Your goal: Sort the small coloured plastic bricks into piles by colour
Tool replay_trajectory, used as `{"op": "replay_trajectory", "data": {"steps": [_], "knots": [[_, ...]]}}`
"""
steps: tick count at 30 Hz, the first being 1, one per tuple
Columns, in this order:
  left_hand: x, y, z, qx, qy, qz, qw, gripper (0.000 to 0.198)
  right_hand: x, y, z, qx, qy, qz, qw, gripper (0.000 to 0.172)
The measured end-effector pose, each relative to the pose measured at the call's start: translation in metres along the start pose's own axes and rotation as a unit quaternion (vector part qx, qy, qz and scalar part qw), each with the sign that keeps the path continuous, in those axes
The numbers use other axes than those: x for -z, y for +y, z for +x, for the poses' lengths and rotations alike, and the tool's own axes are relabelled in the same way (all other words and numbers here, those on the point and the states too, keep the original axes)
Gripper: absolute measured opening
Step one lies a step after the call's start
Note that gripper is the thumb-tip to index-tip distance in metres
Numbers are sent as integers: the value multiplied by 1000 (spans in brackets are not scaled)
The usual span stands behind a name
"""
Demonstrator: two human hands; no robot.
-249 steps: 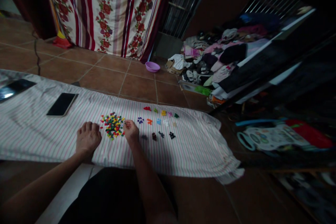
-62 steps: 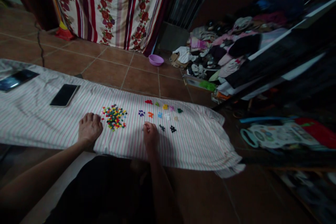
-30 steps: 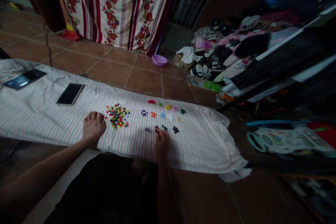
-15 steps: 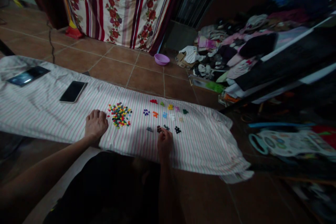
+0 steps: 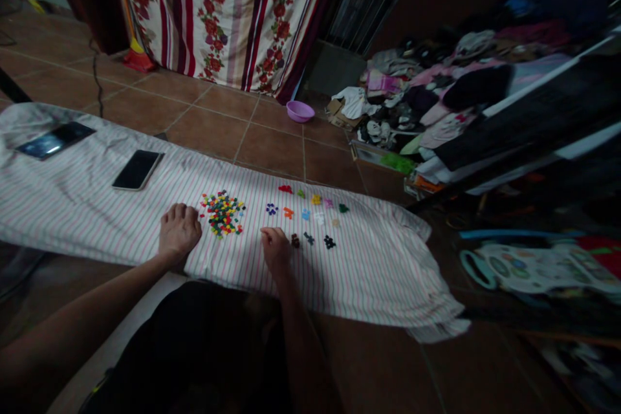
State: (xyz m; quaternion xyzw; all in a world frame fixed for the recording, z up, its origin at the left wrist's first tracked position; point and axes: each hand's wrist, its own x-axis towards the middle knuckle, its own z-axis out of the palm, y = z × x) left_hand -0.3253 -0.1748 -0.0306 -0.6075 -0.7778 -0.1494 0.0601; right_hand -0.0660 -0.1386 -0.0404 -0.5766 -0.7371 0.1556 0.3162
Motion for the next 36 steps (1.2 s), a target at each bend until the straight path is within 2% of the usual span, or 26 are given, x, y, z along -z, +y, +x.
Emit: {"op": "replay_trajectory", "data": {"steps": [3, 8, 21, 26, 29, 33, 36], "knots": [[-2, -1, 0, -3, 5, 7, 1000, 25, -13, -17, 10, 10, -45, -19, 999, 21], [-3, -1, 0, -8, 10, 20, 1000, 24, -28, -34, 21, 28, -54, -68, 996, 17], [-5, -2, 0, -7, 7, 13, 1000, 26, -42, -47, 27, 31, -87, -159, 983, 9], [-6, -3, 0, -10, 11, 5, 1000, 26, -44, -47, 29, 16, -75, -125, 989, 10], [-5, -2, 0, -6, 6, 3, 1000, 25, -43, -45, 31, -7, -59, -74, 995, 12], [-3, -1, 1, -6, 1, 12, 1000, 24, -40, -39, 35, -36, -68, 16, 997, 13], [-3, -1, 1, -4, 0, 10, 1000, 24, -35, -30, 40, -45, -60, 45, 996, 14]]}}
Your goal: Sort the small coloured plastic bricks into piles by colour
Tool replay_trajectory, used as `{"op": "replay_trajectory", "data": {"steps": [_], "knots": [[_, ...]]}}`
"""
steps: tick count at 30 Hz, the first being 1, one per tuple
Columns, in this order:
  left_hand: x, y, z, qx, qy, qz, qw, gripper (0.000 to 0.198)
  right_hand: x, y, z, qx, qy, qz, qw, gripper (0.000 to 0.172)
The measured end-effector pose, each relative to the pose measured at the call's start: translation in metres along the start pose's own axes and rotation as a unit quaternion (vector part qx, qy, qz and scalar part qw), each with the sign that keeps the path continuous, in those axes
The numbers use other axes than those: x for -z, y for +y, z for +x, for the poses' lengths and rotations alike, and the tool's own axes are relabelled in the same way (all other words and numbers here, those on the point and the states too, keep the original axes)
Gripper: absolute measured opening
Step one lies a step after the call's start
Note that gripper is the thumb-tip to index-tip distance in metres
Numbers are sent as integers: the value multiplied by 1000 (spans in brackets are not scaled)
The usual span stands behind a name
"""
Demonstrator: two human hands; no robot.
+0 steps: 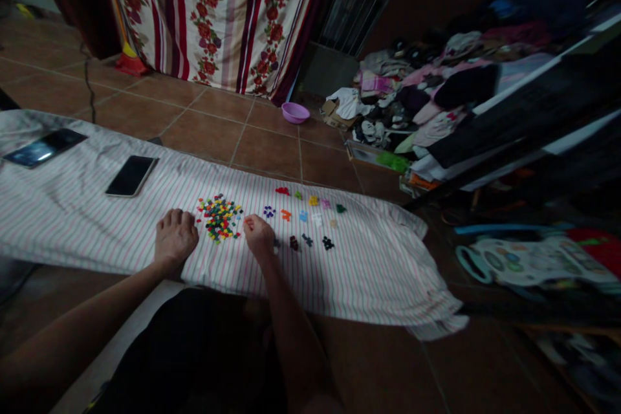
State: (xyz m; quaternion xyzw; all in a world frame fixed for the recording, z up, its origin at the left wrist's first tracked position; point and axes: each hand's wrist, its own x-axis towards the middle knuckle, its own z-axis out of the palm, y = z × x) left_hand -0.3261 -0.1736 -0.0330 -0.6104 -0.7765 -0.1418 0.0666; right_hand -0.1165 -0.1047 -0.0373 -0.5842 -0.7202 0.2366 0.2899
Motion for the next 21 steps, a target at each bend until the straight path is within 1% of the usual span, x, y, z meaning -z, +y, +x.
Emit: {"op": "replay_trajectory", "data": {"steps": [3, 6, 9, 13, 16, 21], "knots": [[0, 0, 0, -1, 3, 5, 1000, 23, 12, 12, 7, -3, 19, -4, 1000, 18], [0, 0, 0, -2, 3, 14, 1000, 23, 32, 25, 17, -16, 41, -46, 998, 22], [-1, 0, 0, -1, 3, 16, 1000, 22, 55, 39, 30, -53, 65, -120, 989, 25], [-3, -1, 0, -1, 9, 17, 1000, 22, 78, 53, 46, -100, 60, -187, 975, 29], [-4, -1, 0, -4, 12, 19, 1000, 22, 84, 59, 55, -114, 43, -214, 969, 30], [-3, 0, 0, -3, 15, 23, 1000, 22, 83, 63, 62, -119, -2, -236, 965, 31]]}}
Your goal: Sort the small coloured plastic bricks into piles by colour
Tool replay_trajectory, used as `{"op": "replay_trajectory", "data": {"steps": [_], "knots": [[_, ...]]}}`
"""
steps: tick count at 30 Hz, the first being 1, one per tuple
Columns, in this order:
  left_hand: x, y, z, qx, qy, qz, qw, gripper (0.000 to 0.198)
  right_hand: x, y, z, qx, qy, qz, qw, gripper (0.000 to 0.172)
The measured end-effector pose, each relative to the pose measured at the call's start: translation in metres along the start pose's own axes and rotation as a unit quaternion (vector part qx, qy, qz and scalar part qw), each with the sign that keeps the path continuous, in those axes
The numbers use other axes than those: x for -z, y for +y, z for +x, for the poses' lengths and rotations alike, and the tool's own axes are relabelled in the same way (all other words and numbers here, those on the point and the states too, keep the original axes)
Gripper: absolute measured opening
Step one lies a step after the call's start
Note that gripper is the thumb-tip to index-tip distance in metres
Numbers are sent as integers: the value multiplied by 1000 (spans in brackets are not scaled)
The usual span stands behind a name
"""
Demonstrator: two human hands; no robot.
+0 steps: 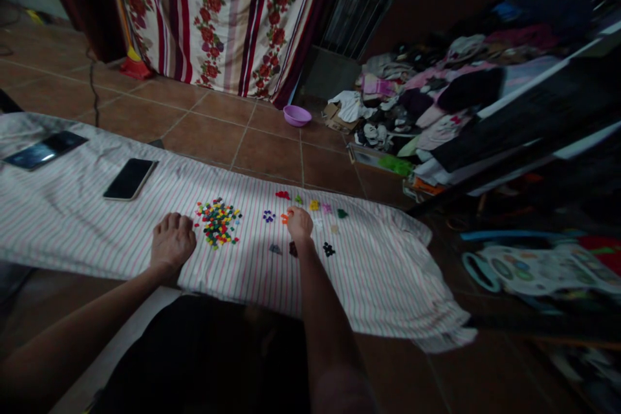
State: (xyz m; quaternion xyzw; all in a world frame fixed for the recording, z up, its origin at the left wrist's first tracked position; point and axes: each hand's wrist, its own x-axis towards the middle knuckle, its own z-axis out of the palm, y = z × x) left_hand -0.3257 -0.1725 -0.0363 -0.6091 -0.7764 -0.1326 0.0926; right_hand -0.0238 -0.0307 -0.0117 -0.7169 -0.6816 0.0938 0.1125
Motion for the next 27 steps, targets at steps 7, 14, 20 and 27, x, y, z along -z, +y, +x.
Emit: {"op": "replay_trajectory", "data": {"steps": [7, 14, 20, 27], "knots": [[1, 0, 1, -1, 0, -13, 1000, 22, -2, 4, -1, 9, -16, -3, 1000, 32], [3, 1, 0, -1, -2, -9, 1000, 21, -2, 6, -3, 33, 9, -5, 999, 32], [3, 0, 0, 1, 0, -16, 1000, 22, -5, -17, -17, 103, 46, 30, 993, 29], [3, 0, -1, 1, 3, -17, 1000, 22, -37, -55, -63, 242, 1, 152, 958, 28]]}}
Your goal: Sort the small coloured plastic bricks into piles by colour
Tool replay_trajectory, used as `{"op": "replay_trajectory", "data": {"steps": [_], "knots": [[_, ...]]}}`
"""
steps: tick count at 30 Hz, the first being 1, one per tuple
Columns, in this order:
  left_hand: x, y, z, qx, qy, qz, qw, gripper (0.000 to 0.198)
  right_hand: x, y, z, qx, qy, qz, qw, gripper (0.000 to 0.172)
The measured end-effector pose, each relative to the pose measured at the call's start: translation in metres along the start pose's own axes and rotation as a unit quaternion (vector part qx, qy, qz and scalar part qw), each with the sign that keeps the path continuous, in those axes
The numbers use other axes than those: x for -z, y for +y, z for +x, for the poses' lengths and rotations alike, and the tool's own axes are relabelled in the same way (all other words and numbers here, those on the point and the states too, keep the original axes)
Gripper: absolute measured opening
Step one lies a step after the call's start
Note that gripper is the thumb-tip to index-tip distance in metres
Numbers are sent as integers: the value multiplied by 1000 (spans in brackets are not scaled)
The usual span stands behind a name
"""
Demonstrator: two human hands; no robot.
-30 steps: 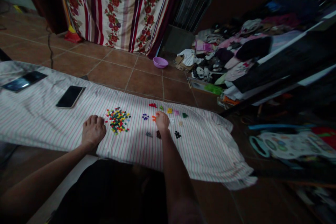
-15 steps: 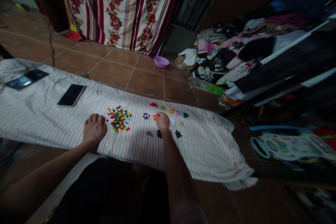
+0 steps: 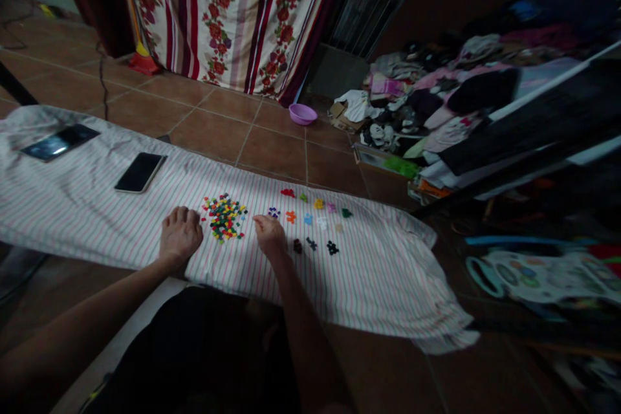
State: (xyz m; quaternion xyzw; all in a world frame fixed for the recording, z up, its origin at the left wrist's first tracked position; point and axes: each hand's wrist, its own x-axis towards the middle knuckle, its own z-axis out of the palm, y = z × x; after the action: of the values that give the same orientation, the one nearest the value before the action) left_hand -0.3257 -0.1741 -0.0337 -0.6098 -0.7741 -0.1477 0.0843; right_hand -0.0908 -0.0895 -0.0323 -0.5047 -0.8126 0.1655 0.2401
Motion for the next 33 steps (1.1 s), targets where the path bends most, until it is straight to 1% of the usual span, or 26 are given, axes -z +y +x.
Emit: {"op": "replay_trajectory", "data": {"steps": [4, 6, 8, 13, 20, 23, 27, 33], "knots": [[-1, 0, 0, -1, 0, -3, 1000, 23, -22, -16, -17, 37, -2, 31, 999, 36], [-1, -1, 0, -2, 0, -4, 1000, 24, -28, -20, -23, 33, 4, 29, 999, 37], [-1, -1, 0, -2, -2, -9, 1000, 26, -32, -21, -27, 19, 9, 30, 999, 34], [-1, -1, -1, 3, -7, -28, 1000, 29, -36, -21, -33, -3, 36, 51, 998, 27], [-1, -1, -1, -2, -7, -7, 1000, 28, -42, -26, -41, 0, 82, 34, 996, 31], [-2, -2, -1, -1, -3, -1, 1000, 28, -45, -26, -43, 1, 86, 29, 996, 33], [-2, -2, -2, -3, 1, -1, 1000, 27, -46, -25, -42, -2, 88, 32, 996, 31], [-1, -2, -1, 1, -5, -6, 1000, 29, -46, -25, -41, -26, 93, 48, 994, 26]]}}
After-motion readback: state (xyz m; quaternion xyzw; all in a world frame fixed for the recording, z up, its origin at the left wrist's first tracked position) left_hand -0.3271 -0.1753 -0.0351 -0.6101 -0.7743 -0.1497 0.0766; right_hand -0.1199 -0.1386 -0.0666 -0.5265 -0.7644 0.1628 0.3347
